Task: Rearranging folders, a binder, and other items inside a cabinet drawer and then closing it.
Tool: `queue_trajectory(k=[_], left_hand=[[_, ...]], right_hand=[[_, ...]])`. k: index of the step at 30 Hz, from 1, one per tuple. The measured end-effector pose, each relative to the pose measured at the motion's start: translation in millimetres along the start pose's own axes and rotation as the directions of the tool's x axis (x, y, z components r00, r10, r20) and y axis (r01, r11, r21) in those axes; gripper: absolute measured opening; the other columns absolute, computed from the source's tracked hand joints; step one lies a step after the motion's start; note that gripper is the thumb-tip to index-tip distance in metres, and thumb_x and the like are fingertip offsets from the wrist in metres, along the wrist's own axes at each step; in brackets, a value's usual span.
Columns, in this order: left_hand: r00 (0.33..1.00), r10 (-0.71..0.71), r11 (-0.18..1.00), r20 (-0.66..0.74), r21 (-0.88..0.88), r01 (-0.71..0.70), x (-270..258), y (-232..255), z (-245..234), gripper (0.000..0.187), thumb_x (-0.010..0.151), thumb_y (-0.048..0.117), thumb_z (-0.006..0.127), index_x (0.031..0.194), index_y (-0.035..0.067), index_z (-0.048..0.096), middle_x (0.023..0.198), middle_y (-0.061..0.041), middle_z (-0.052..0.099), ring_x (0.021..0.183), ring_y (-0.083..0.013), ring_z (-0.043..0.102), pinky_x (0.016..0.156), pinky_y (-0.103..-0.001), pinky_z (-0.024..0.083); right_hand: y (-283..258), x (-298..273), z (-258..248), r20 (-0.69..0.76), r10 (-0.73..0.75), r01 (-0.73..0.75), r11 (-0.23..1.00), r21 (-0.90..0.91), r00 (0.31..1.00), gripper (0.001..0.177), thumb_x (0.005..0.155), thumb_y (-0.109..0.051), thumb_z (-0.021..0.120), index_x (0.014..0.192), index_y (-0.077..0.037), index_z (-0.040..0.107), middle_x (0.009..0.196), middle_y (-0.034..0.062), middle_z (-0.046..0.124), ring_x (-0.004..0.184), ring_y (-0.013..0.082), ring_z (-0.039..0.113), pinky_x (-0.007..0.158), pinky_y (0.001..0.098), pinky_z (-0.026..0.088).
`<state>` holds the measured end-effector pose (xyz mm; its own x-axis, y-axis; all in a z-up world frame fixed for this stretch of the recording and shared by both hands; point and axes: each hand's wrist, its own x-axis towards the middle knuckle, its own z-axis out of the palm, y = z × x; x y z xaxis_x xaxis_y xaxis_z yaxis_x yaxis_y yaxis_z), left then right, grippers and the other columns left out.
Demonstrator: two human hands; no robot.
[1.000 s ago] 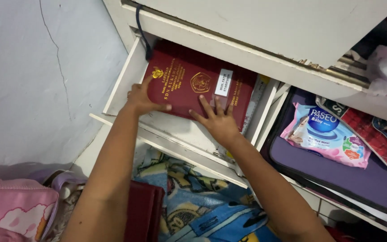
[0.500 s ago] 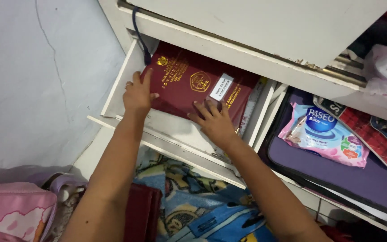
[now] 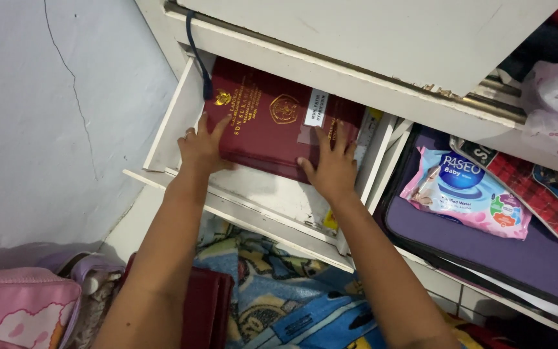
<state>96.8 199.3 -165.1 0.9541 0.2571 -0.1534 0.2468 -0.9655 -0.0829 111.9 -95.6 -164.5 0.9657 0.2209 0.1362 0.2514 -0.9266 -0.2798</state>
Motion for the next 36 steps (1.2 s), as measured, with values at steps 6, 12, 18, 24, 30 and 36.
queue_trajectory(k=[6, 12, 18, 24, 30, 36], left_hand=[[0.996, -0.087, 0.988, -0.036, -0.135, 0.081, 7, -2, -4, 0.073, 0.097, 0.08, 0.021, 0.161, 0.045, 0.019, 0.167, -0.007, 0.023, 0.148, -0.0412, 0.034, 0.12, -0.056, 0.029], [0.975, -0.124, 0.972, -0.186, -0.223, 0.082, 25, -11, 31, 0.068, 0.1, 0.074, 0.029, 0.157, 0.038, 0.031, 0.157, -0.014, 0.035, 0.136, -0.0461, 0.046, 0.109, -0.062, 0.037], [0.984, -0.133, 0.976, -0.117, -0.19, 0.109, 25, -13, 31, 0.075, 0.095, 0.076, 0.036, 0.159, 0.036, 0.031, 0.157, -0.019, 0.038, 0.135, -0.0473, 0.048, 0.109, -0.057, 0.04], [0.99, -0.138, 0.978, 0.008, -0.16, 0.138, 8, -4, 0, 0.085, 0.091, 0.084, 0.036, 0.16, 0.034, 0.028, 0.162, -0.019, 0.031, 0.141, -0.047, 0.042, 0.114, -0.054, 0.037], [0.987, -0.156, 0.969, 0.026, -0.187, 0.158, 6, -3, -7, 0.084, 0.09, 0.084, 0.038, 0.159, 0.037, 0.028, 0.162, -0.018, 0.029, 0.141, -0.0461, 0.041, 0.114, -0.055, 0.035], [0.986, -0.153, 0.964, 0.06, -0.209, 0.162, 5, 0, -13, 0.078, 0.093, 0.078, 0.041, 0.159, 0.04, 0.026, 0.165, -0.011, 0.024, 0.141, -0.0448, 0.04, 0.114, -0.055, 0.035]], right_hand=[[11, 3, 4, -0.083, 0.045, -0.042, 0.998, 0.041, 0.995, 0.07, 0.096, -0.051, 0.066, 0.155, -0.029, 0.037, 0.131, 0.0173, 0.048, 0.11, 0.0503, 0.062, 0.079, 0.0583, 0.061], [9, -1, 14, -0.056, -0.016, 0.012, 0.998, -0.063, 0.998, 0.061, 0.098, -0.054, 0.056, 0.153, -0.033, 0.04, 0.123, 0.0106, 0.049, 0.107, 0.0439, 0.066, 0.08, 0.0573, 0.058], [9, 1, 11, -0.227, -0.169, 0.132, 0.977, -0.166, 0.959, 0.055, 0.096, -0.051, 0.057, 0.145, -0.027, 0.051, 0.158, 0.0124, 0.037, 0.149, 0.0444, 0.025, 0.113, 0.0656, 0.025], [8, 32, 2, -0.06, -0.113, 0.098, 0.973, -0.208, 0.992, 0.075, 0.094, -0.052, 0.062, 0.159, -0.028, 0.035, 0.159, 0.0165, 0.036, 0.15, 0.0436, 0.026, 0.116, 0.0679, 0.024], [57, 95, 31, 0.212, 0.074, -0.032, 0.98, -0.195, 0.975, 0.088, 0.094, -0.073, 0.042, 0.164, -0.024, 0.023, 0.159, 0.0211, 0.042, 0.143, 0.0418, 0.045, 0.112, 0.0643, 0.03], [34, 72, 1, 0.132, 0.013, 0.027, 0.953, -0.3, 0.991, 0.08, 0.097, -0.077, 0.036, 0.15, -0.018, 0.048, 0.141, 0.0172, 0.057, 0.133, 0.0375, 0.055, 0.104, 0.0586, 0.036]])
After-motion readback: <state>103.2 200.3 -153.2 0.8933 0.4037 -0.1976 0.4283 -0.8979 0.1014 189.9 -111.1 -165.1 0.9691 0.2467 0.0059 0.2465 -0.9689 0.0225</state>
